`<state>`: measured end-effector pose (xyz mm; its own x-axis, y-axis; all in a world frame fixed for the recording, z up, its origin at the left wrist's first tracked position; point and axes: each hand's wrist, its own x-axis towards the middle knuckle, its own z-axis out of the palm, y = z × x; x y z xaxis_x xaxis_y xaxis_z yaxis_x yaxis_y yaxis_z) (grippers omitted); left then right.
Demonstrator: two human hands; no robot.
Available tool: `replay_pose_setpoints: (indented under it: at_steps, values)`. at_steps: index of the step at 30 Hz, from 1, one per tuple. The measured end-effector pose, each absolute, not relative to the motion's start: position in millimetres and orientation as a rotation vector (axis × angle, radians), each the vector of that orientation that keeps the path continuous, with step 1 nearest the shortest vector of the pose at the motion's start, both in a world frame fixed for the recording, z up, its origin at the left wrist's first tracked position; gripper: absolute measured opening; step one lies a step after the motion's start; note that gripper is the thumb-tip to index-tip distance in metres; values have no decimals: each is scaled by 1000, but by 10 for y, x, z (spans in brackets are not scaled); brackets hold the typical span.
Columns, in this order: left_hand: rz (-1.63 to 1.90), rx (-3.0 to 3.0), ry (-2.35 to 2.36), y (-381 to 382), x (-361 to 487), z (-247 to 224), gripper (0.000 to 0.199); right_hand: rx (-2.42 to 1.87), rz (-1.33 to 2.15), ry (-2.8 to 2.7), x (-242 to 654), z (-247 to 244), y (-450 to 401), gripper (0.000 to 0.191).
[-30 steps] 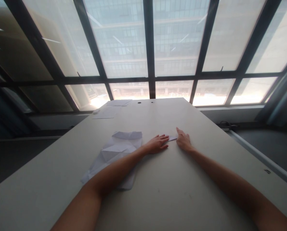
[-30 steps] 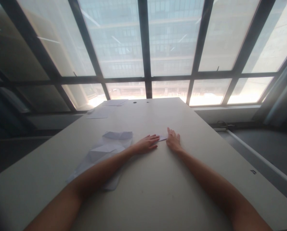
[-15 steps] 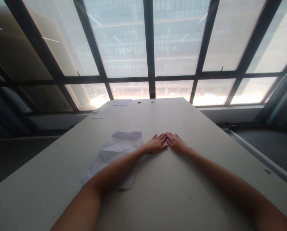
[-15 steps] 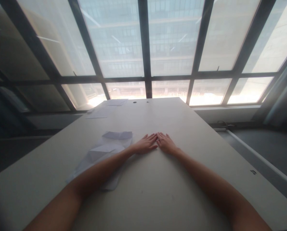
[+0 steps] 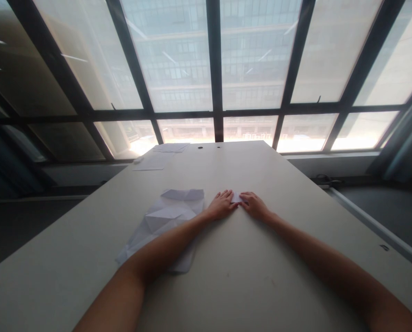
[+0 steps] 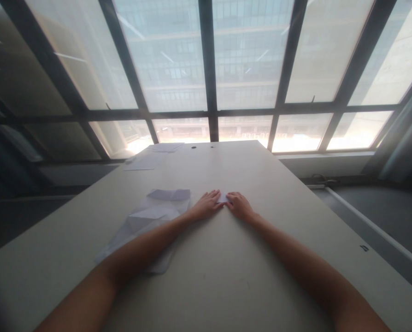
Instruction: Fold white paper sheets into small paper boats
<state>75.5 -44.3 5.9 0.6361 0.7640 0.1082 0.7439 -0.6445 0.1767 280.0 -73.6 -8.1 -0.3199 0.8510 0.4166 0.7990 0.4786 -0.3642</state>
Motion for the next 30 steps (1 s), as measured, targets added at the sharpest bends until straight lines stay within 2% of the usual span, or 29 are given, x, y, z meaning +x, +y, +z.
replay_pose_setpoints:
  at_steps: [10, 22, 30]
  values:
    - [488, 2890, 1214, -420, 722, 79, 59, -1245, 135, -2146, 2819, -91, -737, 21]
    - [416, 2933, 1319, -515, 723, 215, 53, -1216, 87, -2212, 2803, -46, -805, 30]
    - [364, 2912, 1307, -509, 738, 248, 48, -1247, 167, -2145, 2810, -45, -771, 26]
